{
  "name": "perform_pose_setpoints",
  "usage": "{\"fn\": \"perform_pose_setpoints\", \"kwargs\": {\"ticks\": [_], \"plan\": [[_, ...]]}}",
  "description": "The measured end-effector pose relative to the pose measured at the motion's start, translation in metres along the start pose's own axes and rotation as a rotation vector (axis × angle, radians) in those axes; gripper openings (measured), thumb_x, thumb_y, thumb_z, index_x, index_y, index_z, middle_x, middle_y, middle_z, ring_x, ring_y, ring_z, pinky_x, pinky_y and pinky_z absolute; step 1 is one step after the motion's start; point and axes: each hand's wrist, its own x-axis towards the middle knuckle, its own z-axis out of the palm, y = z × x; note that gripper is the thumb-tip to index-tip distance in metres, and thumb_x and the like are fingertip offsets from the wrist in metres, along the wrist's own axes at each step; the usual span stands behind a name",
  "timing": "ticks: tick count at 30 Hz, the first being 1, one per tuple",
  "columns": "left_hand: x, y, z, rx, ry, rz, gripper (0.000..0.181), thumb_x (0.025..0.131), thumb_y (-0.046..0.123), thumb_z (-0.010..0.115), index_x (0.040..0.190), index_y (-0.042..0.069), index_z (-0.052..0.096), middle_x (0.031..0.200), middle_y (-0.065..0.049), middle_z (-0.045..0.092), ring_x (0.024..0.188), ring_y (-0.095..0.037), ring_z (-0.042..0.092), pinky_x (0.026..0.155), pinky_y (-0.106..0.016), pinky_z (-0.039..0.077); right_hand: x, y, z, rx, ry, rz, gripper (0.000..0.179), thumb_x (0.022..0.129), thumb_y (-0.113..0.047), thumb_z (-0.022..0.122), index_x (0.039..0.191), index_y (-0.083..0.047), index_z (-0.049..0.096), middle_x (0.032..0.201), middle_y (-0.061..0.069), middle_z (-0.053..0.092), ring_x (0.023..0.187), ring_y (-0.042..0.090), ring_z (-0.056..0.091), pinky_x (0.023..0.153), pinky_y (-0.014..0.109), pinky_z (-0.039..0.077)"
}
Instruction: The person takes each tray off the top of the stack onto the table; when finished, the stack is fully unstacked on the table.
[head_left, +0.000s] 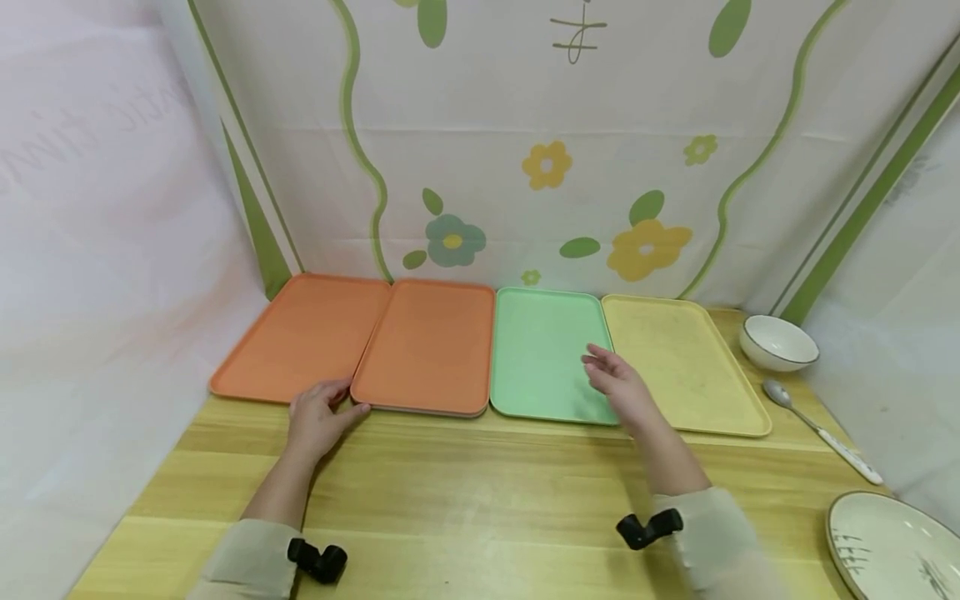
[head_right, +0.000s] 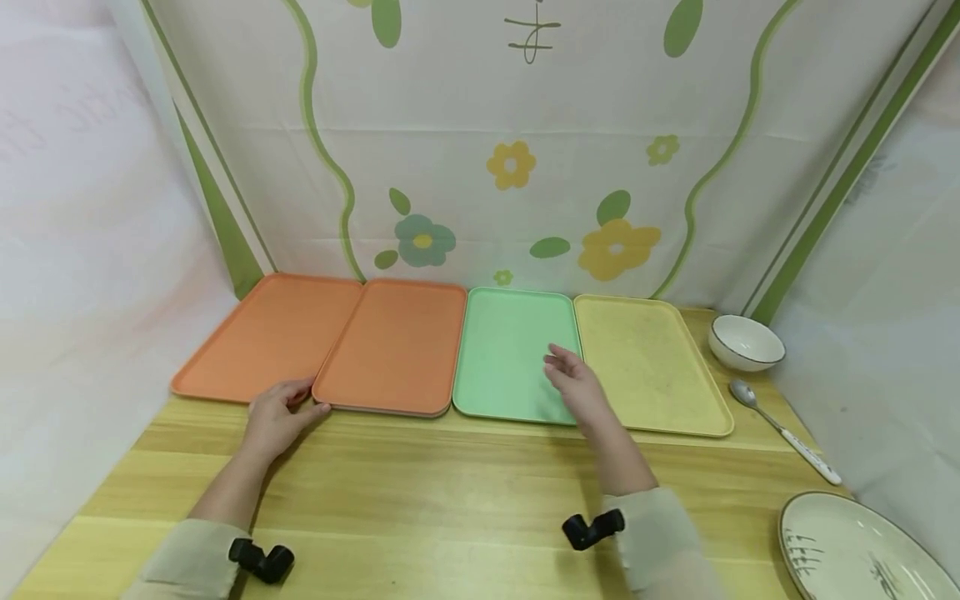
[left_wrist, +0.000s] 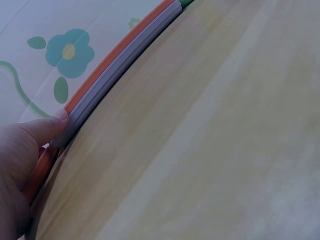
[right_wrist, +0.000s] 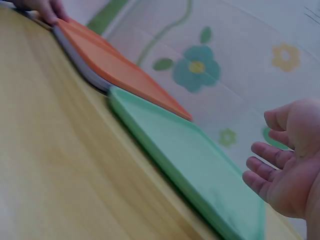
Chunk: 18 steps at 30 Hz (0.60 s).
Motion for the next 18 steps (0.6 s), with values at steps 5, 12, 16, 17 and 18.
{"fn": "perform_pose_setpoints", "kwargs": {"ticks": [5, 12, 16, 17, 18], "plan": [[0.001, 0.000, 0.001, 0.007, -0.005, -0.002, 0.062, 0.086, 0.032, 0.076, 0.135, -0.001, 0.056, 0.135, -0.027, 0.056, 0.125, -0.044, 0.050, 0.112, -0.058, 0.017, 0.007, -0.001, 0.046, 0.005, -0.036, 0.009, 0.053, 0.104, -0.014, 0.046, 0.153, -0.001, 0.029, 0.153, 0.024, 0.036, 0.144, 0.036, 0.033, 0.119, 0.050, 0.027], [0.001, -0.001, 0.002, 0.005, 0.003, 0.002, 0.063, 0.085, 0.030, 0.077, 0.135, -0.001, 0.056, 0.134, -0.026, 0.057, 0.125, -0.045, 0.050, 0.111, -0.058, 0.017, 0.010, 0.000, 0.096, -0.094, -0.066, -0.064, 0.051, 0.101, -0.014, 0.053, 0.147, 0.001, 0.039, 0.149, 0.022, 0.044, 0.140, 0.038, 0.039, 0.115, 0.052, 0.033], [0.001, -0.001, 0.002, 0.005, 0.001, 0.002, 0.063, 0.085, 0.030, 0.077, 0.135, -0.002, 0.056, 0.135, -0.027, 0.056, 0.125, -0.045, 0.049, 0.111, -0.059, 0.016, 0.009, 0.002, 0.115, -0.190, -0.089, -0.077, 0.054, 0.098, -0.020, 0.060, 0.147, -0.004, 0.043, 0.153, 0.018, 0.041, 0.144, 0.038, 0.034, 0.116, 0.053, 0.031], [0.001, 0.000, 0.002, 0.006, 0.001, 0.000, 0.063, 0.085, 0.030, 0.077, 0.135, -0.002, 0.056, 0.135, -0.027, 0.056, 0.125, -0.045, 0.049, 0.112, -0.059, 0.016, 0.009, 0.003, 0.118, -0.211, -0.097, -0.076, 0.055, 0.098, -0.022, 0.061, 0.147, -0.005, 0.043, 0.154, 0.018, 0.040, 0.144, 0.038, 0.033, 0.117, 0.054, 0.030], [0.001, -0.001, 0.002, 0.008, -0.001, -0.001, 0.064, 0.085, 0.030, 0.077, 0.135, -0.002, 0.056, 0.135, -0.027, 0.056, 0.125, -0.045, 0.049, 0.112, -0.059, 0.016, 0.009, 0.004, 0.121, -0.234, -0.101, -0.072, 0.057, 0.097, -0.024, 0.062, 0.148, -0.006, 0.043, 0.154, 0.017, 0.039, 0.145, 0.038, 0.032, 0.117, 0.054, 0.030]]}}
